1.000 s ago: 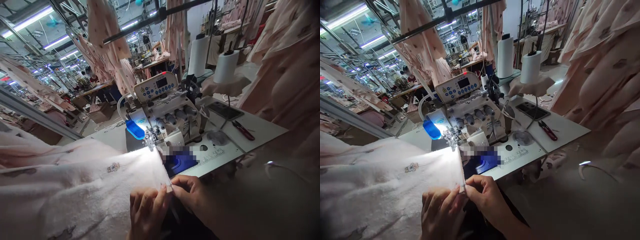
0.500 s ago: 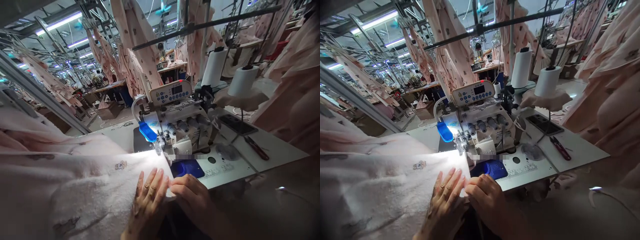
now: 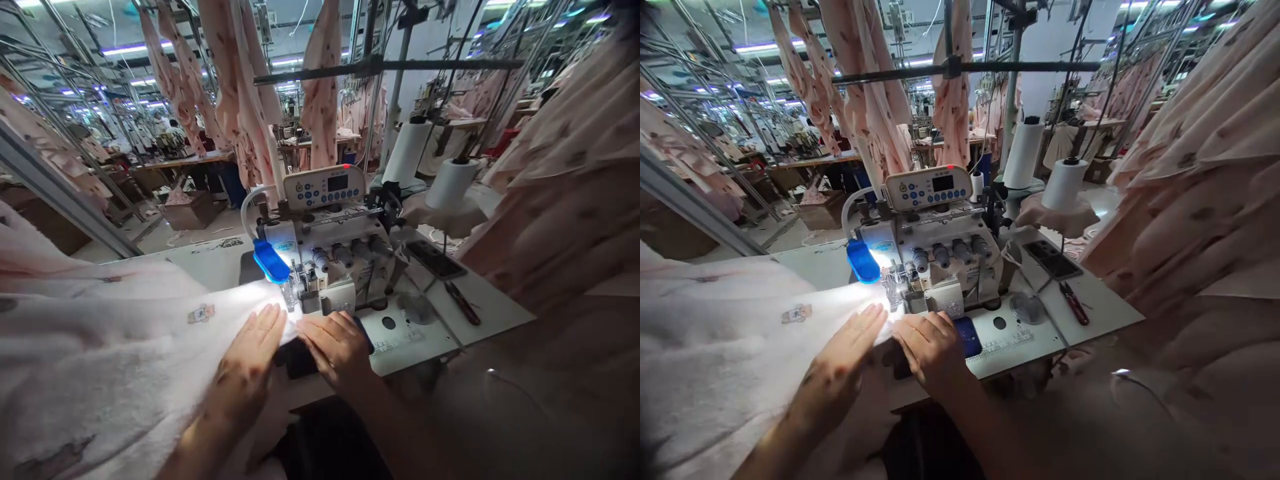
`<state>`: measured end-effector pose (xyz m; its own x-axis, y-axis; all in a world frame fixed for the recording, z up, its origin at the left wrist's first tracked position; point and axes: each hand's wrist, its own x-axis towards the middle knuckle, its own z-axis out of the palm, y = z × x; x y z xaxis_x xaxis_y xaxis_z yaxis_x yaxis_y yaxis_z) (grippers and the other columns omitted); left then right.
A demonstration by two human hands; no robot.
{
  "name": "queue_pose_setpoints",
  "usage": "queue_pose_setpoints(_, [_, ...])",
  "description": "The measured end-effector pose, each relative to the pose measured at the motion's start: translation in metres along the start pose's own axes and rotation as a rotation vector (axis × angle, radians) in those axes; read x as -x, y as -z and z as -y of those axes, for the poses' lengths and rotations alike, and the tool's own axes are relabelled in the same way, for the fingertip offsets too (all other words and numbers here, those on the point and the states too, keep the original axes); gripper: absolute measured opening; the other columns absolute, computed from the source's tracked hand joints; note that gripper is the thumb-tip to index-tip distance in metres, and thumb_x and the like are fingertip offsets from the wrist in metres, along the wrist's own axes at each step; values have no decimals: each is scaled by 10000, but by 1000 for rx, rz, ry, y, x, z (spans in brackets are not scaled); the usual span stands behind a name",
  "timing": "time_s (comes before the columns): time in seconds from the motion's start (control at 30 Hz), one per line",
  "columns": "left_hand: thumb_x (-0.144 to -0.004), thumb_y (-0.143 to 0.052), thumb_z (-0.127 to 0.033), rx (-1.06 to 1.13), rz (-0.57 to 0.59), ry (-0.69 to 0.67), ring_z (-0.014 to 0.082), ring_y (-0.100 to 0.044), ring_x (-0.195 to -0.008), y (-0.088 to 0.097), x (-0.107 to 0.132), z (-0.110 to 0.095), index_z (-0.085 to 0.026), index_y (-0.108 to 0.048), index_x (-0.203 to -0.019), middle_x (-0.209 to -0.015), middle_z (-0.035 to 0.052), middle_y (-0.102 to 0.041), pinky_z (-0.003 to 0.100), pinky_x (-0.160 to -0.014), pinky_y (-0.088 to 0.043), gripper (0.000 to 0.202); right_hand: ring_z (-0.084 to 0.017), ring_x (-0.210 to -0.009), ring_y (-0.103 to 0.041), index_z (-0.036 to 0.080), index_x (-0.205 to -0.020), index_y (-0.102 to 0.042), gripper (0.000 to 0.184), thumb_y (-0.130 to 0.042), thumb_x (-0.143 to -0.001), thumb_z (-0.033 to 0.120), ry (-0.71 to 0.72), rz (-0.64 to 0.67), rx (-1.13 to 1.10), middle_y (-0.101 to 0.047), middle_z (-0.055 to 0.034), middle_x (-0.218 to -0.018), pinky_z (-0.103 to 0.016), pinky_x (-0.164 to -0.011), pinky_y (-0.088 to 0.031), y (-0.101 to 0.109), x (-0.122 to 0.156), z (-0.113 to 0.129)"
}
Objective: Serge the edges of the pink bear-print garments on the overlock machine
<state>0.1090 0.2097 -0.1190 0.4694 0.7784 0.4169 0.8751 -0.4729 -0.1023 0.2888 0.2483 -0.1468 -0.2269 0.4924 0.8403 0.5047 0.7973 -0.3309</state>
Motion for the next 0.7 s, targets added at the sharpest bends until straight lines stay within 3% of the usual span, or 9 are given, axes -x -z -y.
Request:
queue_pose_setpoints(0.23, [-853, -278, -116, 52, 110, 56, 241, -376, -1288, -7, -26, 24, -101, -406, -1319, -1386, 137, -402, 450, -1067, -371, 484, -202, -718, -505, 187, -782, -619, 183, -491, -907, 150, -77, 81, 210, -638, -21, -764, -359, -652, -343, -11, -19, -7])
queue_pose_setpoints(0.3, [-851, -289, -133, 54, 158, 53, 256, -388, -1275, -4, -37, 29, -86, -429, -1288, -1368, 155, -421, 452, -1070, -358, 462, -198, -737, -512, 183, -826, -627, 173, -483, -910, 139, -131, 40, 206, -647, -24, -813, -359, -669, -350, -10, -15, -5])
queue_pose_setpoints(0.4, [-838, -297, -109, 73, 255, 30, 255, -454, -1203, 2, -56, 39, -102, -493, -1191, -1265, 151, -504, 428, -1025, -392, 404, -184, -817, -535, 168, -1005, -615, 161, -475, -930, 144, -187, -52, 134, -646, -39, -975, -350, -762, -386, -4, 5, -7])
queue_pose_setpoints(0.5, [-848, -272, -111, 86, 308, 19, 222, -512, -1122, 2, -75, 55, -125, -572, -1016, -1080, 87, -584, 391, -957, -431, 344, -184, -869, -543, 174, -1043, -612, 171, -479, -937, 162, -259, -23, 132, -639, -45, -992, -355, -813, -396, 6, 38, -17])
queue_pose_setpoints(0.7, [-864, -323, -276, 103, 230, 48, 169, -589, -889, -21, -100, 94, -98, -584, -903, -856, 6, -598, 404, -829, -476, 318, -212, -918, -527, 155, -1047, -605, 182, -459, -937, 155, -339, 67, 184, -623, -72, -995, -389, -827, -408, 9, 79, -35])
